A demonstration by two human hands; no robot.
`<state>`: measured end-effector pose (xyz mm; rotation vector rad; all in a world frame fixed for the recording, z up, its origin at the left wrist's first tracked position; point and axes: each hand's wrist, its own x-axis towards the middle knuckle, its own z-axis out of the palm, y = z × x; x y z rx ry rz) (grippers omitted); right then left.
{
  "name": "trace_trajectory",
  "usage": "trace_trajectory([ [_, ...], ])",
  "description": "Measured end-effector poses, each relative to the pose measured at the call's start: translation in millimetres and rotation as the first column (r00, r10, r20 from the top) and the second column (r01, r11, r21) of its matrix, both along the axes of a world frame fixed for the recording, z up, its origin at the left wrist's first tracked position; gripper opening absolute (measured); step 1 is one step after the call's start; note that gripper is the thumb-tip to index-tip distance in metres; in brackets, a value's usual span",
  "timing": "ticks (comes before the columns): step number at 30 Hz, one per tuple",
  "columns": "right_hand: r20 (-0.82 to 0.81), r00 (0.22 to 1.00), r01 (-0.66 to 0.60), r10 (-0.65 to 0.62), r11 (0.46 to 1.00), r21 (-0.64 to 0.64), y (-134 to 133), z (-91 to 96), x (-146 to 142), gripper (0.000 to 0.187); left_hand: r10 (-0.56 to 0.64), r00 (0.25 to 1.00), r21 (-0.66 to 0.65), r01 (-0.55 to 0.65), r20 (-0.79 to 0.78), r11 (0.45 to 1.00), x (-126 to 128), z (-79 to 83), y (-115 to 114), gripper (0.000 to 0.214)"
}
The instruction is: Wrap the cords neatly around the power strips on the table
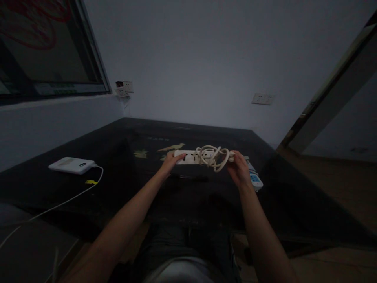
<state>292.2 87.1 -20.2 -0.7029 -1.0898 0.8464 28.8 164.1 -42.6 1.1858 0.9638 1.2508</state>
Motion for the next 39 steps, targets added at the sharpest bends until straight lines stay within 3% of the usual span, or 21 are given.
trace_trajectory([
  [6, -0.100, 0.979, 0.177, -0.177, 0.984, -0.008, 9, -4.2, 6, 0.030, -0.194, 0.977, -0.038, 0.192, -0.091, 0.981, 3, 2.3, -8, 0.025],
  [10, -0.031, 0.957, 0.286, -0.289, 0.955, -0.076, 14, -10.0, 10, 0.030, -0.306, 0.948, -0.066, 0.302, -0.084, 0.951, 3, 4.1, -14, 0.024],
  [14, 0.067, 0.944, 0.328, -0.322, 0.932, -0.155, 17, -15.5, 14, 0.035, -0.333, 0.943, -0.073, 0.331, -0.013, 0.941, 0, 7.3, -17, 0.029],
  [19, 0.212, 0.950, 0.268, -0.229, 0.946, -0.183, 17, -16.3, 9, 0.031, -0.256, 0.957, -0.048, 0.265, 0.137, 0.963, -1, 10.9, -17, 0.046],
  [26, 0.371, 0.929, 0.094, -0.003, 0.969, -0.228, 14, -15.2, -3, 0.030, -0.064, 0.957, -0.015, 0.071, 0.284, 0.997, 1, 12.4, -9, 0.045],
  [33, 0.397, 0.909, -0.022, 0.124, 0.967, -0.253, 6, -9.2, -7, 0.030, 0.075, 0.945, -0.006, -0.078, 0.317, 0.997, 0, 10.7, -3, 0.043],
  [39, 0.370, 0.908, -0.102, 0.196, 0.961, -0.258, 2, -5.7, -8, 0.028, 0.157, 0.954, 0.041, -0.173, 0.255, 0.984, 2, 7.1, 0, 0.044],
])
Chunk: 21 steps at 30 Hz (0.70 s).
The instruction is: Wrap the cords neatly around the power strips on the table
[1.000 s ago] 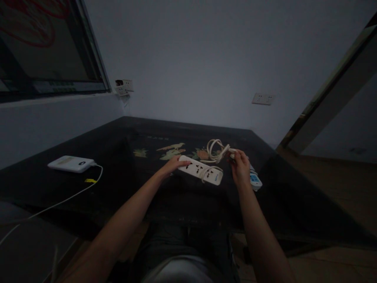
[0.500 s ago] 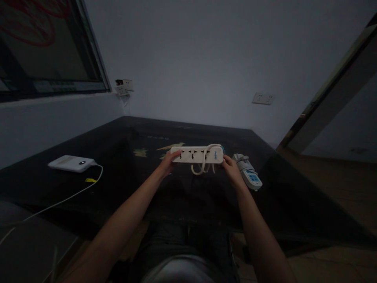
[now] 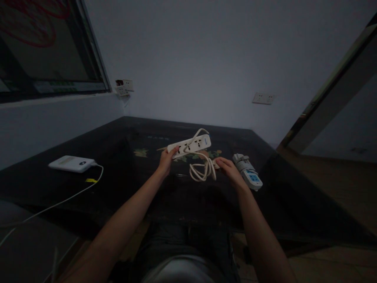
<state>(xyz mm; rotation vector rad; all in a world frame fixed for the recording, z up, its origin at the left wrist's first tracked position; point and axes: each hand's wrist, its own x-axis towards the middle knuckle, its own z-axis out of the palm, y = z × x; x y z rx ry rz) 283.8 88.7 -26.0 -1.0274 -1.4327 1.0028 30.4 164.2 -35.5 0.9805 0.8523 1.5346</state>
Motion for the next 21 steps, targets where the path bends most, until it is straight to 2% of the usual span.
trace_trajectory([
  [8, -0.083, 0.996, -0.023, 0.027, 0.998, 0.057, 0, 1.0, 1, 0.029, 0.121, 0.977, 0.018, -0.120, -0.176, 0.993, -4, -7.6, 7, 0.042],
  [14, -0.208, 0.978, 0.044, -0.031, 0.997, 0.057, -9, 11.5, -5, 0.037, 0.068, 0.963, 0.001, -0.070, -0.261, 0.998, 0, -8.6, 5, 0.042],
  [21, -0.315, 0.949, 0.053, -0.020, 0.994, 0.097, -12, 13.2, -5, 0.032, -0.019, 0.939, -0.025, 0.011, -0.343, 1.000, 2, -4.4, -2, 0.037],
])
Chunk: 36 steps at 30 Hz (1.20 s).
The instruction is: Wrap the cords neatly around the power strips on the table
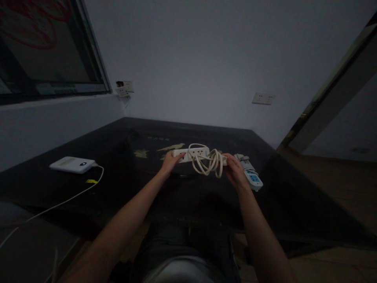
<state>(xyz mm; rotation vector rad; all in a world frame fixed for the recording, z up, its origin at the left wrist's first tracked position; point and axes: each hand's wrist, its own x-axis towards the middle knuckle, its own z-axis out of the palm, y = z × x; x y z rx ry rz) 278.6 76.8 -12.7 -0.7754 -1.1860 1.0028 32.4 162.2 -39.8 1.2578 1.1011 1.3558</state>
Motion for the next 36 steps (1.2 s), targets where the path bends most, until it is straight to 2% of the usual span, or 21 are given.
trace_trajectory([
  [10, -0.055, 0.996, 0.066, -0.064, 0.998, 0.023, 4, -5.1, 3, 0.034, -0.175, 0.980, -0.029, 0.173, -0.093, 0.984, 0, -0.1, -2, 0.039],
  [18, -0.111, 0.990, 0.088, -0.082, 0.995, 0.054, 4, -5.0, -1, 0.032, -0.314, 0.930, -0.041, 0.312, -0.193, 0.949, 4, -4.8, -4, 0.039],
  [27, -0.204, 0.978, 0.060, -0.040, 0.994, 0.095, 6, -6.7, -3, 0.028, -0.450, 0.856, -0.063, 0.449, -0.254, 0.891, 5, -4.4, -8, 0.039],
  [32, -0.165, 0.986, 0.046, -0.033, 0.996, 0.076, 2, -3.8, -8, 0.031, -0.445, 0.871, -0.034, 0.448, -0.207, 0.893, 5, -1.9, -10, 0.039],
  [36, -0.131, 0.991, 0.038, -0.028, 0.996, 0.075, -1, -1.3, -18, 0.032, -0.328, 0.933, 0.031, 0.336, -0.150, 0.941, 6, -1.2, -4, 0.044],
])
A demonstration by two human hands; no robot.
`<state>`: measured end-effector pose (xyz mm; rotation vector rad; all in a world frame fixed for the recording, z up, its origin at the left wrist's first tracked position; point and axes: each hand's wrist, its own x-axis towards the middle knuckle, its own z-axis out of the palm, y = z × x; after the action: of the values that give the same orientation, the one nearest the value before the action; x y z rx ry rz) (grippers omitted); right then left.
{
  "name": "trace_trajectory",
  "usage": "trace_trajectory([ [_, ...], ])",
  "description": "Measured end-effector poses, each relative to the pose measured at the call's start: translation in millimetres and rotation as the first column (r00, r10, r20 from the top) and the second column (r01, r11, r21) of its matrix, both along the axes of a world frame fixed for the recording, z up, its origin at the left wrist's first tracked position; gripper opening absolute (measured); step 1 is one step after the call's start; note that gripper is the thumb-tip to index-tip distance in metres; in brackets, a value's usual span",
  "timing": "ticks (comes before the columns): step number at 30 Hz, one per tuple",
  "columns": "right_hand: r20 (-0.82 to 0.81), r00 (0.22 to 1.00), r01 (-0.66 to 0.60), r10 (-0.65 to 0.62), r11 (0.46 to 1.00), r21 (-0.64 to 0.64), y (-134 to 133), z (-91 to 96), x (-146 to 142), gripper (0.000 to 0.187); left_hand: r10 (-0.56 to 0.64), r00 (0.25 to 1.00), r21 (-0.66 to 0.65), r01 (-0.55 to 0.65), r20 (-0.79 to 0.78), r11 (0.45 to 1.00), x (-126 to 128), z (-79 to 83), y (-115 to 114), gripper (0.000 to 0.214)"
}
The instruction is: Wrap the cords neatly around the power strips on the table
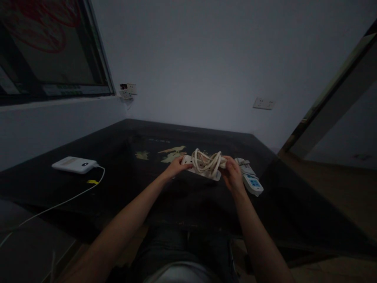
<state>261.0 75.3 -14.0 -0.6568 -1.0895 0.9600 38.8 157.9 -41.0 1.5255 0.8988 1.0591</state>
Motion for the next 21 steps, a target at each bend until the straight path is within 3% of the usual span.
trace_trajectory([
  [5, 0.184, 0.982, 0.034, -0.043, 0.998, 0.052, -1, 9.0, -10, 0.028, 0.179, 0.971, 0.021, -0.184, 0.161, 0.983, -3, 2.4, 7, 0.050],
  [10, 0.433, 0.891, 0.077, -0.137, 0.985, 0.153, -8, 40.0, -22, 0.028, 0.254, 0.911, 0.006, -0.270, 0.324, 0.963, -8, 5.7, 6, 0.055],
  [15, 0.487, 0.835, 0.173, -0.257, 0.962, 0.211, -15, 66.5, -34, 0.025, 0.271, 0.858, -0.014, -0.295, 0.436, 0.956, -6, 3.1, 8, 0.056],
  [21, 0.473, 0.815, 0.253, -0.335, 0.940, 0.229, -14, 71.7, -36, 0.025, 0.180, 0.837, 0.021, -0.222, 0.517, 0.975, -2, 7.7, 1, 0.064],
])
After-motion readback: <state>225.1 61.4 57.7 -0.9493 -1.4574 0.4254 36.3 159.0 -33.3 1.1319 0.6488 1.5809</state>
